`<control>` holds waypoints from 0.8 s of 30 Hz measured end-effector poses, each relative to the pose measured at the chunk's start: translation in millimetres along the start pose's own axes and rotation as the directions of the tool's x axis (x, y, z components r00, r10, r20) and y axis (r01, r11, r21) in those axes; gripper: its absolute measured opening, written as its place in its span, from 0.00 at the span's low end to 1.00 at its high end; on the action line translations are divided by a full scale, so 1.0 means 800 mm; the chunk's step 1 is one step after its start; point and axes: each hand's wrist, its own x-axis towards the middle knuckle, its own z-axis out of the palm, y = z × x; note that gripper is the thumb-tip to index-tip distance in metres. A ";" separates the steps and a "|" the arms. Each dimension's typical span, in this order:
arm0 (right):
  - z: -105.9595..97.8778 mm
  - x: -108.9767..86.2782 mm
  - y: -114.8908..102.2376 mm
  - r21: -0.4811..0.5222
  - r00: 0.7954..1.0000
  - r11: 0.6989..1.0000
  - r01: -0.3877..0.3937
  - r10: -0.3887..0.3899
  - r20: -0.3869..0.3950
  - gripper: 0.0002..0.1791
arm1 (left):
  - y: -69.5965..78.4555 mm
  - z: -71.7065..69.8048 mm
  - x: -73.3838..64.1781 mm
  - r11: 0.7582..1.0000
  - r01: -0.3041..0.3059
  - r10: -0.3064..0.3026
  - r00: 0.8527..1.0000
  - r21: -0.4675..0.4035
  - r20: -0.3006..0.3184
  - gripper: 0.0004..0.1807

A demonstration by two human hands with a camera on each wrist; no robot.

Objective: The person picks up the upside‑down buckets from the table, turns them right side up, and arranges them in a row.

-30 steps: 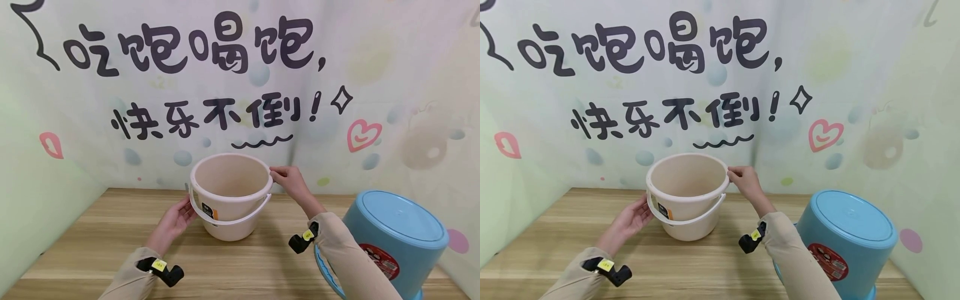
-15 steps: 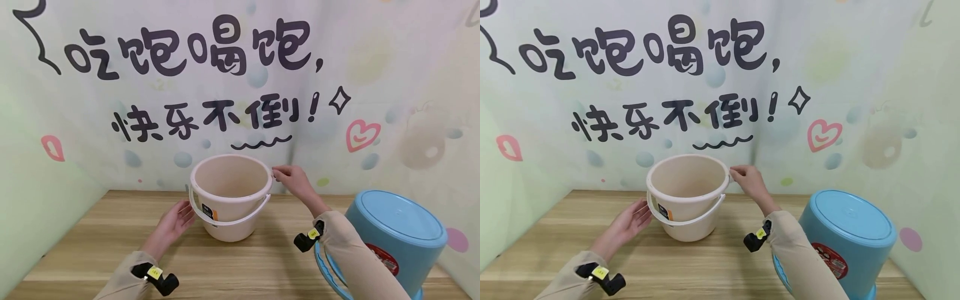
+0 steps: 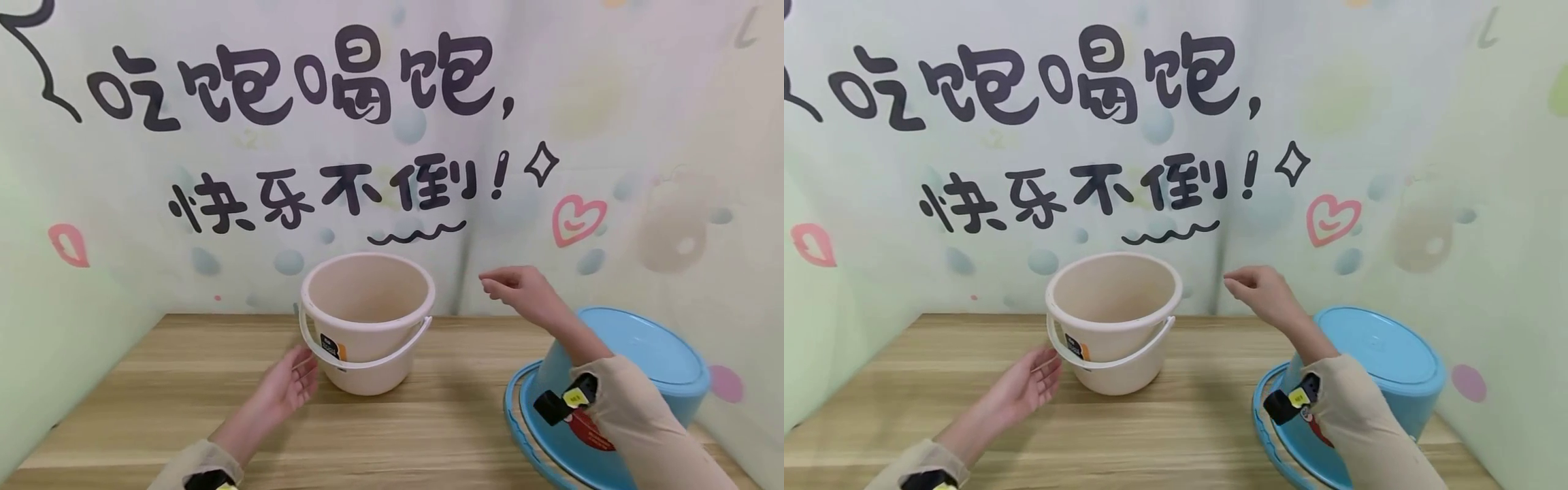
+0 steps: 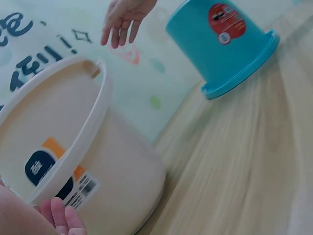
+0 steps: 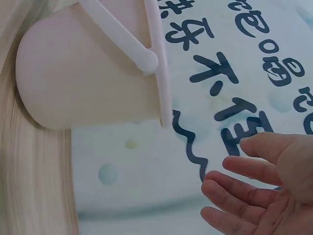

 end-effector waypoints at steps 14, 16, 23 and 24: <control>-0.069 -0.060 0.017 -0.124 1.000 0.992 -0.007 0.004 -0.021 0.21 | -0.041 0.067 -0.037 0.998 0.061 -0.061 0.990 0.004 0.127 0.19; -0.079 -0.068 0.022 -0.140 1.000 0.990 -0.017 0.014 -0.028 0.20 | -0.044 0.080 -0.039 0.998 0.069 -0.069 0.980 0.006 0.185 0.19; -0.118 -0.100 0.044 -0.182 0.996 0.980 -0.075 0.063 -0.069 0.23 | -0.049 0.130 -0.040 0.996 0.080 -0.087 0.931 0.034 0.354 0.16; -0.124 -0.104 0.048 -0.191 0.994 0.978 -0.084 0.070 -0.078 0.23 | -0.050 0.138 -0.039 0.996 0.078 -0.088 0.925 0.043 0.371 0.16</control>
